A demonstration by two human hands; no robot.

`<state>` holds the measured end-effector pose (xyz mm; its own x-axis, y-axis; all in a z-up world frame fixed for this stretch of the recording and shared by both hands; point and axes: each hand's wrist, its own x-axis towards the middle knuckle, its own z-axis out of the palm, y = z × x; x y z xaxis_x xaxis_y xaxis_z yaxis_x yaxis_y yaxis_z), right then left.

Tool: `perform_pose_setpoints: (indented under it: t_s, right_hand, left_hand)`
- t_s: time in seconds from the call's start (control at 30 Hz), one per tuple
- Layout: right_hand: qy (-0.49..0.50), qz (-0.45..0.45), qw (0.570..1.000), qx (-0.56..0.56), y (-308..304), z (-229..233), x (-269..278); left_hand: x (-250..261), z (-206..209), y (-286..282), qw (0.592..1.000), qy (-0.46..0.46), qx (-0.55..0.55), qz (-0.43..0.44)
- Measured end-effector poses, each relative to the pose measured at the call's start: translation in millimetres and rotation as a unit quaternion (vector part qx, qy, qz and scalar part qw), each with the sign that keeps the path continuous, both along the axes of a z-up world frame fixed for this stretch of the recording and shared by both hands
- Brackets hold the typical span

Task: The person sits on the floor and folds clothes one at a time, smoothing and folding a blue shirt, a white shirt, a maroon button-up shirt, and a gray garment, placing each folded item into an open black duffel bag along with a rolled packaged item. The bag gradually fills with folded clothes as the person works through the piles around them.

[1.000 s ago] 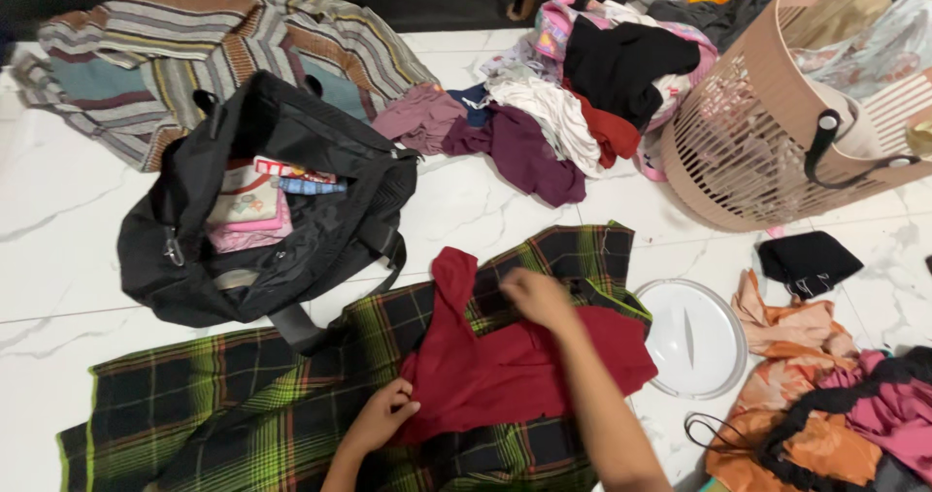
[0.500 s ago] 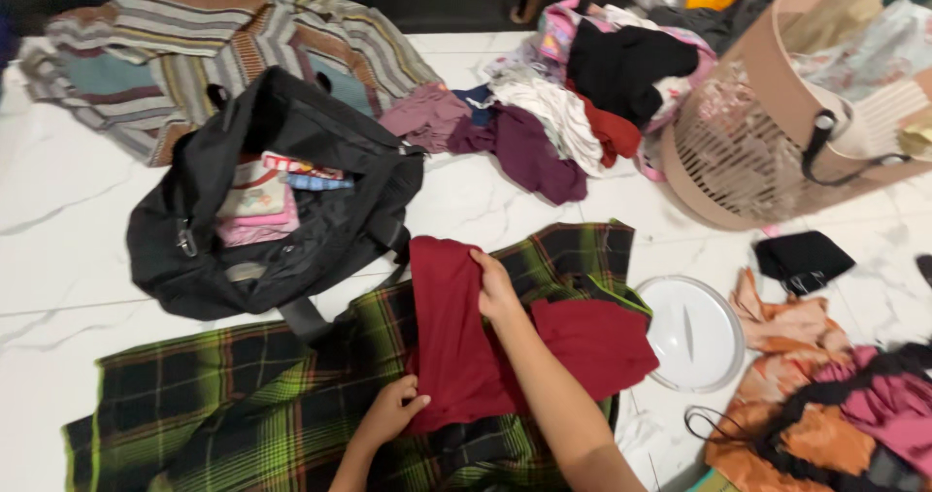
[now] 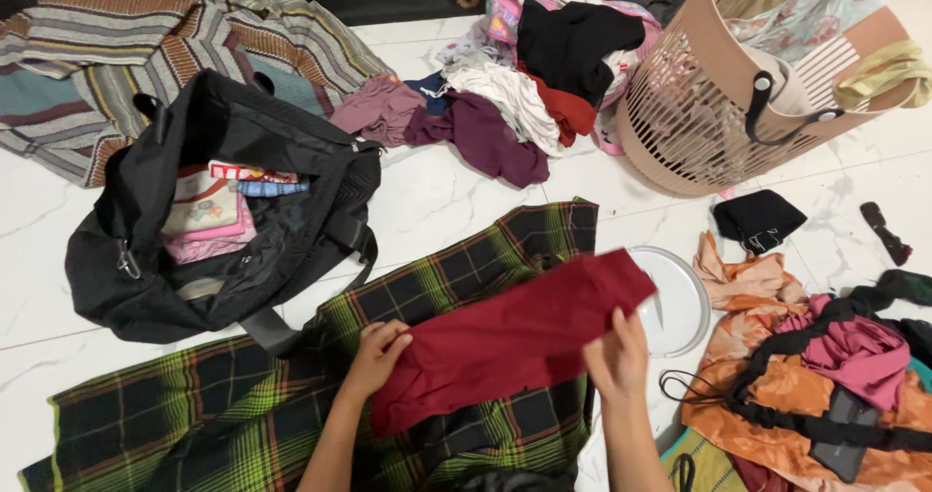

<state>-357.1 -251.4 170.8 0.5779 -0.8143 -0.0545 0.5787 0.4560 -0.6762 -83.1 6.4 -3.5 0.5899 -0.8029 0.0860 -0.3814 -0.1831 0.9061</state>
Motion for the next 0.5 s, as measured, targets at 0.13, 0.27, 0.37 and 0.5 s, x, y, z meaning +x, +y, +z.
perform_pose_setpoints:
  t_s: [0.13, 0.27, 0.37, 0.5]
  right_hand:
    - [0.004, 0.111, 0.985, -0.134, 49.5, 39.4, -48.3]
    - [-0.080, 0.381, 0.916, -0.100, 85.8, 60.8, -49.1]
    - [0.063, 0.524, 0.836, -0.148, 103.1, 53.5, -38.4]
    - [0.236, 0.443, 0.787, -0.357, 104.8, 11.1, -24.3]
  left_hand:
    - [15.2, 34.9, 16.8, 0.971, 0.221, -0.010, -0.090]
    - [25.8, 69.1, 24.0, 0.949, 0.240, 0.123, -0.164]
    - [5.4, 67.4, -5.0, 0.947, 0.209, 0.108, -0.220]
    - [-27.7, 24.0, -62.7, 0.835, 0.341, 0.146, -0.405]
